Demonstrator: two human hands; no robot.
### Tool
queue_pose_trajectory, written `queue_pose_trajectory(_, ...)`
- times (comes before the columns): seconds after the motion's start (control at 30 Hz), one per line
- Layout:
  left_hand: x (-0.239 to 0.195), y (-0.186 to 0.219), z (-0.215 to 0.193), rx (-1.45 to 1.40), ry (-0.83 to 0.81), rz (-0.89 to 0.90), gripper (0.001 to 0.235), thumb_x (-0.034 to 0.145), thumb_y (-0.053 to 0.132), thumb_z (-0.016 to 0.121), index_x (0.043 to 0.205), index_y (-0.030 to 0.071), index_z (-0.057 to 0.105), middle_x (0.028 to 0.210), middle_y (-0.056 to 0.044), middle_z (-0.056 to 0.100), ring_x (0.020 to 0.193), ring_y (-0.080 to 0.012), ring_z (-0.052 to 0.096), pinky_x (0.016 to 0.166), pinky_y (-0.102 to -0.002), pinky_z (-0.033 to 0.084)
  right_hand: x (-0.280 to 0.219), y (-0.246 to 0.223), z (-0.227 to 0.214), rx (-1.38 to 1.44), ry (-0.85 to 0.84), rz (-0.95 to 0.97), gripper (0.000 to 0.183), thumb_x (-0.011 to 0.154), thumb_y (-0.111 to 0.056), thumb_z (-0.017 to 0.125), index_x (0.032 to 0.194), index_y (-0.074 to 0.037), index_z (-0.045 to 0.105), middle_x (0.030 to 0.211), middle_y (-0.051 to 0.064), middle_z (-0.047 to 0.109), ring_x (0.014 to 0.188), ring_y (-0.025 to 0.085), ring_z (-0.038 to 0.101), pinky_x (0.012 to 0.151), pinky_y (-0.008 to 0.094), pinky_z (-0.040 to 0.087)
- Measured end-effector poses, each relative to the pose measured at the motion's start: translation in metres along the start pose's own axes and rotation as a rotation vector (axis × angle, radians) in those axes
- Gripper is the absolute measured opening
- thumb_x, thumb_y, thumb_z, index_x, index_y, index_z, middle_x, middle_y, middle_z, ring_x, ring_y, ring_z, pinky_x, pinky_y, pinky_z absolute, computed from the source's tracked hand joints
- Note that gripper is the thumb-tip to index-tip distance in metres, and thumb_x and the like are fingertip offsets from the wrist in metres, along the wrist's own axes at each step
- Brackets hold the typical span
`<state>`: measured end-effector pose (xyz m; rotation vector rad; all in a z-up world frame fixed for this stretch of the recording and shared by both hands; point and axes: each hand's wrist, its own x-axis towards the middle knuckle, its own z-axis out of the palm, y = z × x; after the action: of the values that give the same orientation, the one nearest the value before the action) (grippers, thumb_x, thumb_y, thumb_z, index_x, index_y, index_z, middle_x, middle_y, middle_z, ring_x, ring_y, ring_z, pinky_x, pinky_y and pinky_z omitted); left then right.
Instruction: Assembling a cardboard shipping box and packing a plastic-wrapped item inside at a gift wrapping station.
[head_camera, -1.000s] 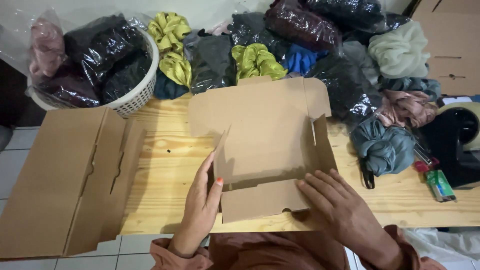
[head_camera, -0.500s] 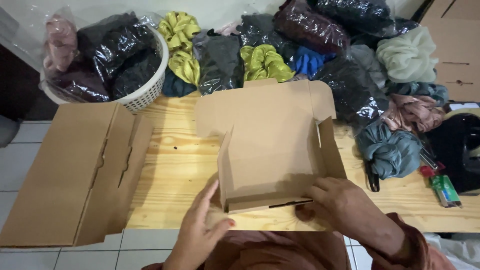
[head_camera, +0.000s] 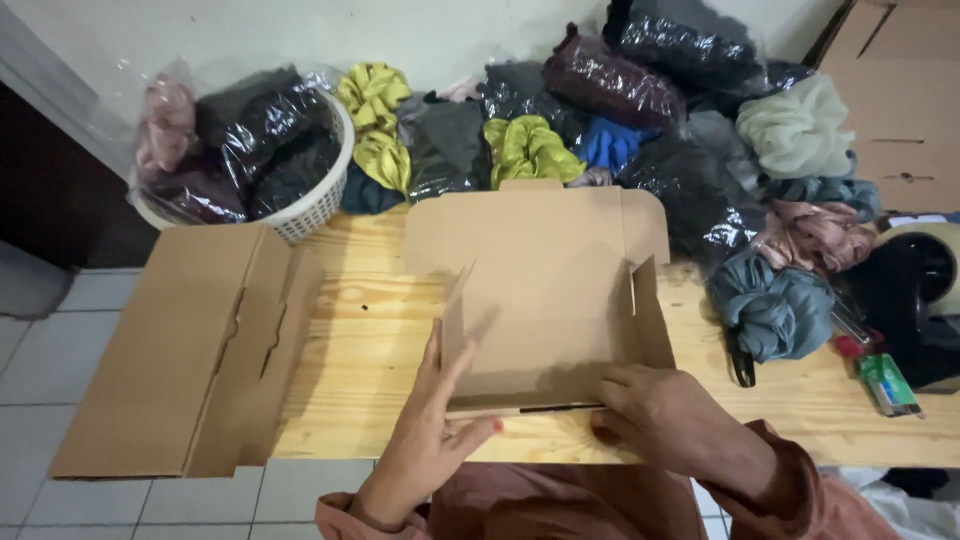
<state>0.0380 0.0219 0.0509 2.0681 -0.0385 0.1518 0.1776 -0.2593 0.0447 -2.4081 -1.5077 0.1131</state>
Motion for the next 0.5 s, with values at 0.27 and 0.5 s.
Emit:
queue_pose_trajectory(0.27, 0.008, -0.003, -0.011, -0.022, 0.041, 0.089, 0.018, 0.083, 0.017, 0.084, 0.074, 0.007, 0.073, 0.169, -0.026, 0.008, 0.150, -0.0343, 0.039, 0.097, -0.036, 0.064, 0.008, 0.003, 0.004, -0.019, -0.257, 0.145, 0.014, 0.090, -0.034, 0.065, 0.097, -0.022, 0.062, 0.103, 0.000, 0.068, 0.085, 0.026, 0.070, 0.070, 0.046, 0.055)
queue_pose_trajectory(0.5, 0.004, -0.019, -0.010, -0.177, -0.008, 0.084, 0.017, 0.089, 0.015, 0.078, 0.085, -0.002, 0.077, 0.169, -0.023, -0.008, 0.101, -0.0242, 0.083, 0.090, -0.030, 0.069, 0.059, -0.008, -0.071, 0.119, -0.554, 0.174, 0.021, 0.093, -0.046, 0.065, 0.104, -0.028, 0.068, 0.107, -0.003, 0.061, 0.095, 0.022, 0.071, 0.084, 0.039, 0.052)
